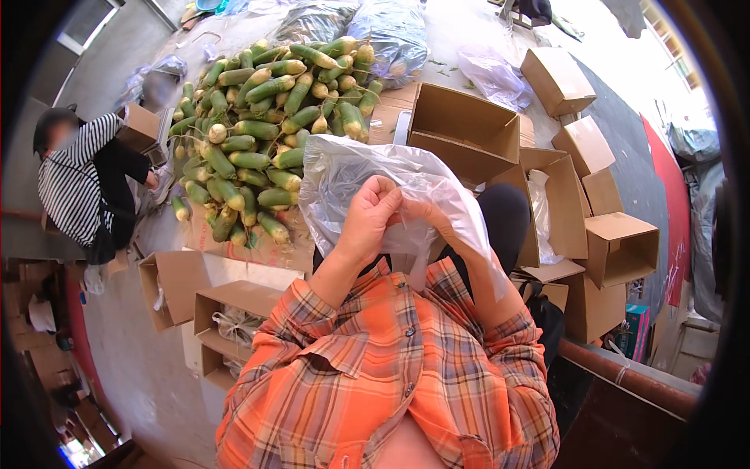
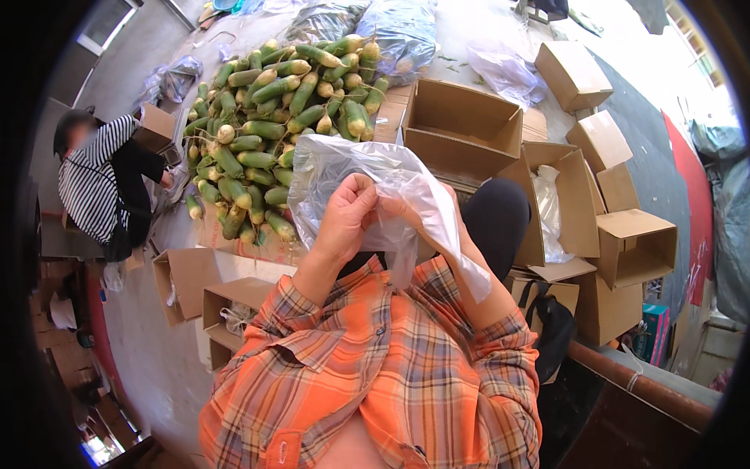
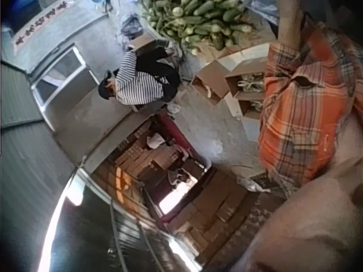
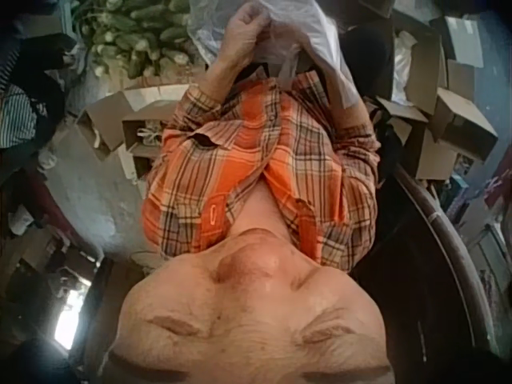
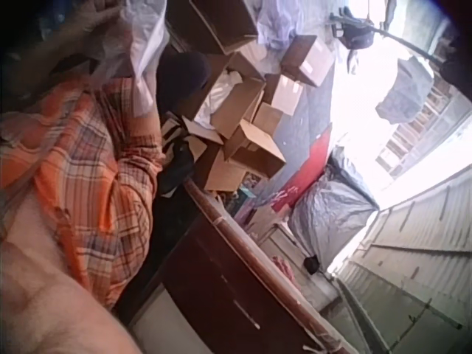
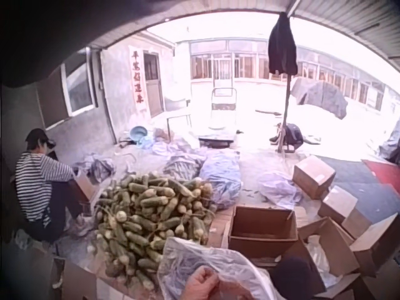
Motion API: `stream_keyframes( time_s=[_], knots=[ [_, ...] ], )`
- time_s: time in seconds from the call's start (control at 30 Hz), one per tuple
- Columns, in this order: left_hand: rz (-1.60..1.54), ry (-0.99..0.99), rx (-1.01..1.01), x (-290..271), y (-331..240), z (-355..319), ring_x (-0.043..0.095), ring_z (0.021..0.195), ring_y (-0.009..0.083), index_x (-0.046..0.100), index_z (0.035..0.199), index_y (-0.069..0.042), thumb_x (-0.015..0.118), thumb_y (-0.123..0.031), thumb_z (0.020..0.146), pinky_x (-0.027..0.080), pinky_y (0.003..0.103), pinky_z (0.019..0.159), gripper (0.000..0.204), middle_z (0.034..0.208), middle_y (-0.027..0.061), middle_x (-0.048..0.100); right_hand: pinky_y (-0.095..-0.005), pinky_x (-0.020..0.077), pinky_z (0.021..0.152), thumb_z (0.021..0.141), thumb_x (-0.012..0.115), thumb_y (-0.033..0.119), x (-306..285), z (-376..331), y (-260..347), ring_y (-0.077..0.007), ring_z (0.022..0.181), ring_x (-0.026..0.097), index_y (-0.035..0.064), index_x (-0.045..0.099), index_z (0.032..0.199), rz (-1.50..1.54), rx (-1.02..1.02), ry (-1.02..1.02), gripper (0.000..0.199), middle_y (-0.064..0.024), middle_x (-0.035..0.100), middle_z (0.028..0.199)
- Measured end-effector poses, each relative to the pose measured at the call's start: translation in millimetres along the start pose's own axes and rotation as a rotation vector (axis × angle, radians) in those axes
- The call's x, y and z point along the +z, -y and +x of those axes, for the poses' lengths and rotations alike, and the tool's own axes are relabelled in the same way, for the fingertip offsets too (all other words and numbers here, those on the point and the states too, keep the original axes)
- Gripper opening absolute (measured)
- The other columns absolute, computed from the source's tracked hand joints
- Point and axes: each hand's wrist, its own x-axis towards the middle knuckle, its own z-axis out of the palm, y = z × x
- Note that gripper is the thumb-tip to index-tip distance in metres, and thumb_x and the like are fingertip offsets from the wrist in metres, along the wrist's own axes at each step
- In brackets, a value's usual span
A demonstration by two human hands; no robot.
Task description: The person is packaging green radishes into cardboard boxes, lining boxes with plastic, and weighing them on a digital scale.
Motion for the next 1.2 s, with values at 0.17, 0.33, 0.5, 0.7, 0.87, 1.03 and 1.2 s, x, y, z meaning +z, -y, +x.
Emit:
stream_keyframes(
  time_s=[0.17,0.33,0.5,0.7,0.87,1.03,1.2],
  knots=[
    [-0.403,0.003,0.029,-4,-31,-9,0.045,0.055,0.0042,0.049,0.091,-0.010,0.057,-0.019,0.091,0.042,0.019,0.051,0.013,0.071,-0.0048,0.049,-0.0197,0.0346,0.054,0.079,0.068,0.008,-53,8,-10,-0.0044,0.059,0.042,0.0041,0.048,0.062,-0.587,-0.179,-0.218,0.027,0.0029,0.050,0.064],
    [0.041,0.104,0.006,-18,-62,-24,0.036,0.052,0.0018,0.050,0.096,-0.008,0.063,-0.016,0.086,0.030,0.018,0.045,0.018,0.068,-0.0065,0.040,-0.0266,0.0464,0.056,0.087,0.054,0.003,-143,29,-1,-0.0131,0.063,0.056,0.0054,0.055,0.075,0.274,-0.119,-0.518,0.012,-0.0059,0.063,0.078],
    [0.573,-0.015,0.030,-57,-76,-32,0.042,0.062,-0.0001,0.058,0.098,-0.004,0.065,-0.001,0.077,0.032,0.016,0.054,0.023,0.073,-0.0074,0.049,-0.0229,0.0421,0.045,0.091,0.052,0.010,-212,15,21,-0.0119,0.064,0.055,0.0057,0.057,0.092,0.584,-0.046,-0.646,0.007,-0.0031,0.058,0.079],
    [0.788,-0.311,0.387,-55,-68,-2,0.051,0.091,0.0130,0.054,0.114,-0.002,0.066,-0.005,0.074,0.041,0.025,0.079,0.042,0.102,0.0058,0.054,-0.0213,0.0403,0.054,0.090,0.058,0.022,-158,-1,59,-0.0067,0.067,0.050,0.0051,0.060,0.094,-0.006,-0.123,-0.632,0.017,0.0013,0.055,0.077],
    [1.225,0.017,0.808,59,-65,-12,0.037,0.122,0.0306,0.044,0.129,-0.005,0.072,-0.018,0.071,0.028,0.040,0.104,0.066,0.129,0.0159,0.040,-0.0234,0.0416,0.061,0.087,0.062,0.023,-96,3,79,-0.0055,0.069,0.049,0.0018,0.060,0.093,-0.461,-0.304,-0.512,0.022,0.0001,0.057,0.073],
    [1.662,-0.228,0.998,97,-44,36,0.039,0.122,0.0309,0.047,0.128,-0.010,0.074,-0.026,0.068,0.020,0.046,0.107,0.067,0.128,0.0116,0.046,-0.0289,0.0432,0.056,0.082,0.065,0.019,-57,-16,100,-0.0188,0.059,0.054,0.0024,0.059,0.090,-0.745,-0.259,-0.251,0.019,-0.0102,0.057,0.068],
    [1.715,-0.066,0.956,51,-69,110,0.061,0.070,0.0350,0.058,0.082,-0.008,0.050,-0.009,0.080,0.048,0.045,0.062,0.009,0.076,0.0138,0.062,-0.0405,0.0487,0.068,0.083,0.052,0.009,-110,-5,89,-0.0328,0.076,0.063,0.0078,0.060,0.093,-1.403,-0.218,-0.246,0.013,-0.0160,0.064,0.080]
  ],
)
